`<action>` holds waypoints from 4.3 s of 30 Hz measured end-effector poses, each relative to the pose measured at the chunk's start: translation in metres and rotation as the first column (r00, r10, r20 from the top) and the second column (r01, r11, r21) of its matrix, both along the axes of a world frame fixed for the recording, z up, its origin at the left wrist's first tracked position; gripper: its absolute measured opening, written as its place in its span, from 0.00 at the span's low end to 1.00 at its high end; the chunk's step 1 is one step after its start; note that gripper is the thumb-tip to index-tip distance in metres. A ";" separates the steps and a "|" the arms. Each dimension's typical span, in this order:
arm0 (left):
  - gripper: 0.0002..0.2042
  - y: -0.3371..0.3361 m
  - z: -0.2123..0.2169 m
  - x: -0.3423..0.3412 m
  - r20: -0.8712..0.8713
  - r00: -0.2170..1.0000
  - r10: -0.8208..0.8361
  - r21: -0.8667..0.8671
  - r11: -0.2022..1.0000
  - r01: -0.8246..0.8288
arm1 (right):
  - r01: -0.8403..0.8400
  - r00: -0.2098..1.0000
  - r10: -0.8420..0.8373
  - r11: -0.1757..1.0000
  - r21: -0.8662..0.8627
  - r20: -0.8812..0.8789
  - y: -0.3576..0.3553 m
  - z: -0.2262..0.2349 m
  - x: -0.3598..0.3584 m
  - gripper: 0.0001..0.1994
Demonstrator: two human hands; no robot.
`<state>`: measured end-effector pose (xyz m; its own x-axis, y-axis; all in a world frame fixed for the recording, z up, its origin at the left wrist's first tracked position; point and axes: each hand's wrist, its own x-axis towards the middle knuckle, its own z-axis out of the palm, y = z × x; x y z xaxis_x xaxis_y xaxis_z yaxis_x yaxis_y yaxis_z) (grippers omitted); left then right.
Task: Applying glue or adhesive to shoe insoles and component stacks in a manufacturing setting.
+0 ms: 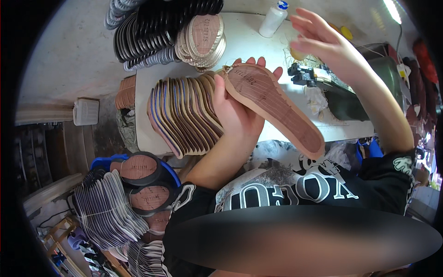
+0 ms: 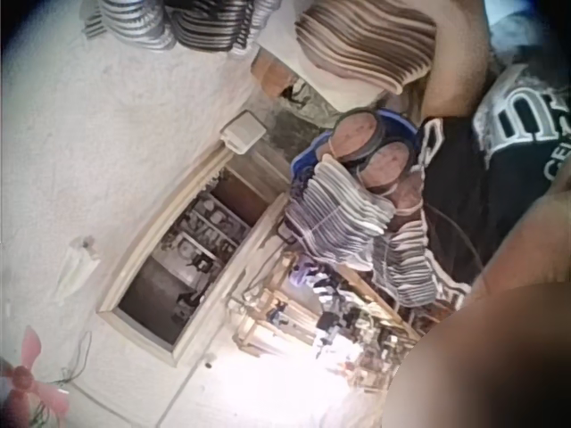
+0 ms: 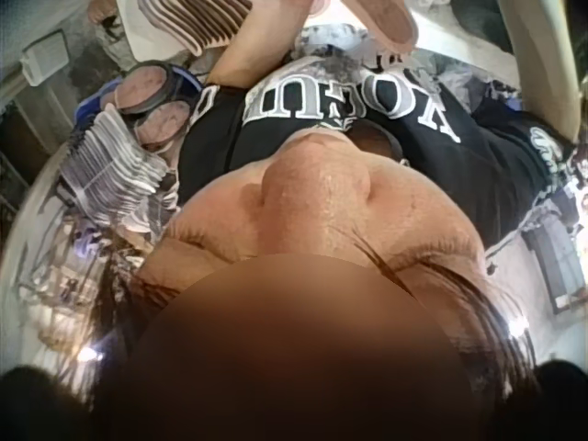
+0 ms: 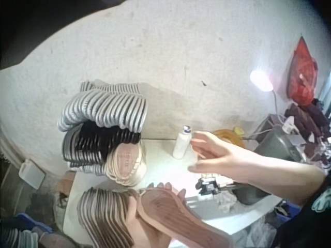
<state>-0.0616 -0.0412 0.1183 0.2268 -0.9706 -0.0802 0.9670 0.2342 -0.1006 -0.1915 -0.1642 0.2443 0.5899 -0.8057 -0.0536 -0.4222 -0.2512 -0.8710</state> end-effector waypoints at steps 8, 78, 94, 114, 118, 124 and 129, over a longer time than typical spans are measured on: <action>0.28 0.020 0.024 -0.014 -0.045 0.997 0.060 -0.161 0.985 -0.066 | -0.239 0.971 0.179 0.760 0.604 0.158 0.089 0.013 -0.072 0.46; 0.34 0.049 0.035 -0.002 0.693 -0.551 0.466 -0.713 0.555 -0.428 | -0.327 0.909 0.401 0.851 -0.410 0.109 0.146 0.015 -0.004 0.06; 0.31 0.050 0.042 -0.003 0.682 -0.579 0.446 -0.717 0.563 -0.411 | -0.394 0.863 0.498 0.774 -0.496 0.091 0.136 0.007 -0.005 0.09; 0.25 0.040 0.029 -0.004 0.682 -0.501 0.533 -0.730 0.539 -0.420 | -0.400 0.856 0.516 0.709 -0.580 0.041 0.131 0.004 -0.002 0.05; 0.24 0.043 0.024 -0.003 0.672 -0.418 0.611 -0.739 0.528 -0.417 | -0.419 0.850 0.518 0.774 -0.475 0.094 0.135 0.002 -0.004 0.04; 0.23 0.049 0.022 0.002 0.702 -0.420 0.575 -0.712 0.580 -0.395 | -0.432 0.863 0.501 0.804 -0.409 0.072 0.138 0.005 -0.003 0.05; 0.24 0.050 0.022 0.001 0.679 -0.368 0.635 -0.733 0.558 -0.389 | -0.479 0.847 0.524 0.824 -0.303 0.088 0.137 0.009 -0.001 0.04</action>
<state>-0.0611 0.0086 0.1401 0.3619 -0.3543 0.8623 -0.3625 0.7987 0.4803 -0.1923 -0.0273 0.2532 0.8978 -0.3661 0.2447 -0.0362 -0.6152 -0.7875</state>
